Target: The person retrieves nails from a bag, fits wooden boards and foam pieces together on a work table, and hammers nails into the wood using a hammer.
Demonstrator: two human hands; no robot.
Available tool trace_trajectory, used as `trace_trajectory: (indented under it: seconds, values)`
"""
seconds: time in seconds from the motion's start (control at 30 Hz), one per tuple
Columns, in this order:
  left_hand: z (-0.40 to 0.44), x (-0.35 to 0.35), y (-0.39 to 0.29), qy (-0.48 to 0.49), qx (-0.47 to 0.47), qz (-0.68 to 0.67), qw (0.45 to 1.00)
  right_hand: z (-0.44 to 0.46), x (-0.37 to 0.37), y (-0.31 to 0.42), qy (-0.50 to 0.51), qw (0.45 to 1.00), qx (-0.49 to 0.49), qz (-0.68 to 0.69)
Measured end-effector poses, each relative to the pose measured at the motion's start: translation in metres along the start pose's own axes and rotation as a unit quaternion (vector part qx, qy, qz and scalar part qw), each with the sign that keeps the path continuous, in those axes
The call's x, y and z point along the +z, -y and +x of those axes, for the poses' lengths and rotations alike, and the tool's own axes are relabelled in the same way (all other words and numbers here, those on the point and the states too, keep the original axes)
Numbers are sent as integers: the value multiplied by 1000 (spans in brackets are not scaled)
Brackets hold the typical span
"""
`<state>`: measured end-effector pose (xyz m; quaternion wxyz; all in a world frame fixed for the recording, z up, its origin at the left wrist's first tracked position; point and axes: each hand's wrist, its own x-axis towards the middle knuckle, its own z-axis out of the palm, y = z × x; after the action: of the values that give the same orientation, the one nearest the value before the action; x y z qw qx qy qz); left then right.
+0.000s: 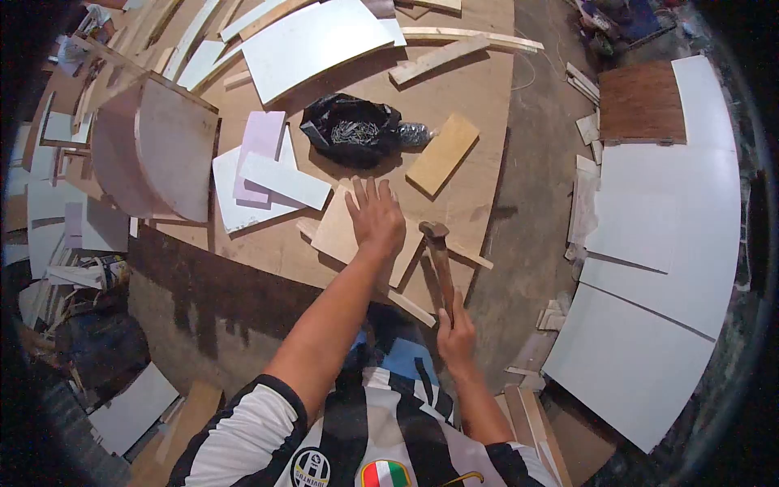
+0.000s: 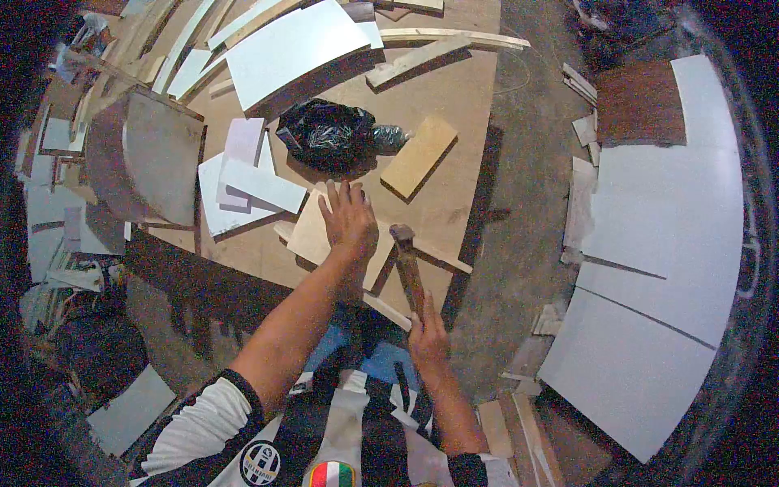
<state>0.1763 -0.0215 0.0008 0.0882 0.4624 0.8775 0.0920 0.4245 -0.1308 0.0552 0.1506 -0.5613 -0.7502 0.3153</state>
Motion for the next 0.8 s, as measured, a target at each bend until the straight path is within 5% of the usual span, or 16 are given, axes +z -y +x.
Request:
trace_trajectory:
  seconds: [0.2,0.33,0.5,0.6,0.8]
  values:
    - [-3,-1,3,-4,16,-29,999,12,-1,-5,36,997,66,34]
    - [-3,-4,6,-24,48,-33,998,45,-11,-21,-62,996,57,-2]
    - [-4,-18,36,120,166,-85,975,123,-43,-23,-68,993,-1,-91]
    - [3,-28,52,118,259,-73,956,170,-28,-27,-119,978,-84,-149]
    - [38,-52,53,240,294,-26,925,231,22,-18,-110,961,-125,-221]
